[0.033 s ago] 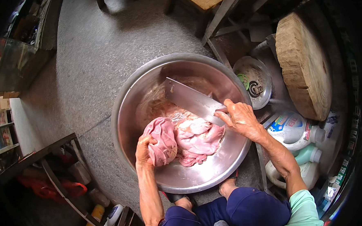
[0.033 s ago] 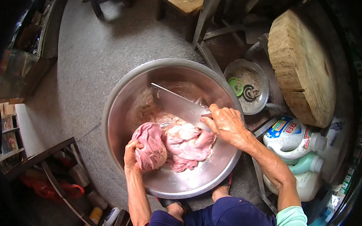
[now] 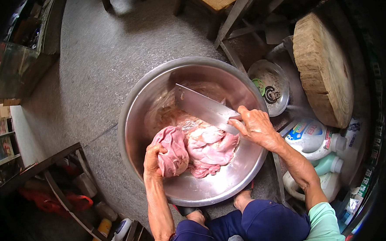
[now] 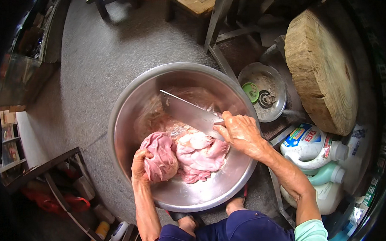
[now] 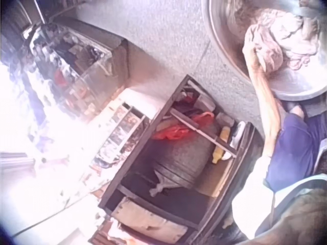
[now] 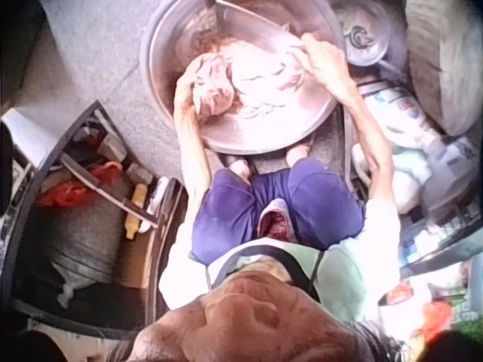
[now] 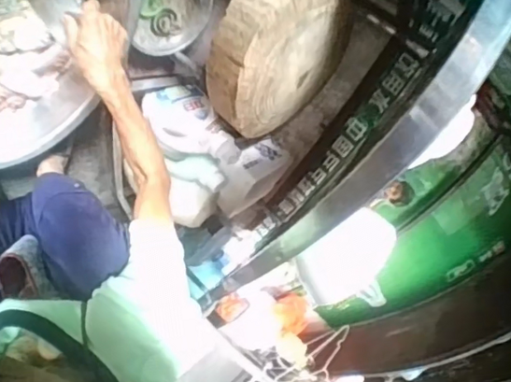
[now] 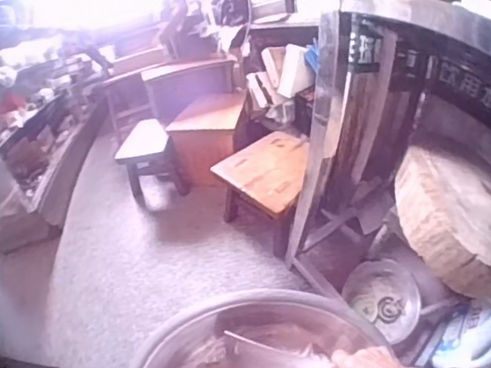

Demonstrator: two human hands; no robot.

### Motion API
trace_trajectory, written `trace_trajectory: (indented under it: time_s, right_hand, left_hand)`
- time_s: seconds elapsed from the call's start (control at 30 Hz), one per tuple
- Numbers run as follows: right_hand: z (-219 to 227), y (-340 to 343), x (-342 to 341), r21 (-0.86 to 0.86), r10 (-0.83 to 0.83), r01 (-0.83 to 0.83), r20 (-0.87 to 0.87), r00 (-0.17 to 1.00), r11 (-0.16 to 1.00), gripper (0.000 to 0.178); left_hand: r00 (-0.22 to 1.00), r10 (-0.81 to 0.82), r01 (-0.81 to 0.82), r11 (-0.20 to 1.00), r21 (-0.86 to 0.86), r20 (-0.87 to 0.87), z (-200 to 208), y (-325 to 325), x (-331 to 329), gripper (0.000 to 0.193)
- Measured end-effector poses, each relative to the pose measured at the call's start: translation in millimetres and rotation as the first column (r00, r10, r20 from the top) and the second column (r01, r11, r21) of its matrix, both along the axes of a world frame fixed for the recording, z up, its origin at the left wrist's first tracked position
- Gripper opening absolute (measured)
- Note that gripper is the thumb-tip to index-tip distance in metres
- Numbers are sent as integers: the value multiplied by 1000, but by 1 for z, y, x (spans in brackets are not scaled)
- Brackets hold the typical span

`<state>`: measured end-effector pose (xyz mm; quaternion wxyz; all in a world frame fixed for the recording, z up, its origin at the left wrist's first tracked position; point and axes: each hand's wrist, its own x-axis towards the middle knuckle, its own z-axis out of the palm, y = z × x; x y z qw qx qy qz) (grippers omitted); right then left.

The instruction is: The person is sitting on the floor and using a cleaver to cut raw meat into smaller pieces inside a large metal bowl. They hold the meat with one hand and slice it with the other, occasionally adjusting the pieces within the bowl.

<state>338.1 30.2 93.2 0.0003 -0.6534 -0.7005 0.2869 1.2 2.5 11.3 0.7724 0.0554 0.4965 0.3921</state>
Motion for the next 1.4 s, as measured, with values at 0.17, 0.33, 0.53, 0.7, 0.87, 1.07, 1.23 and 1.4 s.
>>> trace_trajectory:
  time_s: [0.17,0.33,0.53,0.7,0.87,1.07,1.23,1.4]
  right_hand:
    - [2,2,3,3,-52,53,-22,998,999,35]
    - [5,0,5,14,-47,47,-7,999,999,34]
    - [4,-1,1,30,-59,59,-18,998,998,33]
    - [17,-4,6,-23,-129,127,-98,987,992,36]
    - [36,-10,-3,-194,-231,172,-343,910,966,35]
    - [38,-21,-25,-218,-99,14,-386,917,976,36]
    - [28,-20,-17,-241,-177,86,-387,905,967,45]
    - [31,-11,-7,-277,-204,96,-392,897,956,44]
  left_hand:
    - [244,-281,529,841,-115,-928,12,-3,14,45]
    - [-410,145,680,707,-196,-900,22,-25,53,82]
    - [-381,-158,590,717,-371,-911,1,2,50,50]
    - [542,-66,394,900,184,-838,-14,19,1,18]
    - [896,-124,195,973,126,-426,-1,15,-8,27]
    - [962,-39,89,980,178,-271,3,14,10,30]
    - [996,39,-26,987,156,-82,-13,9,1,35]
    - [995,99,-97,987,130,-11,-24,4,-1,44]
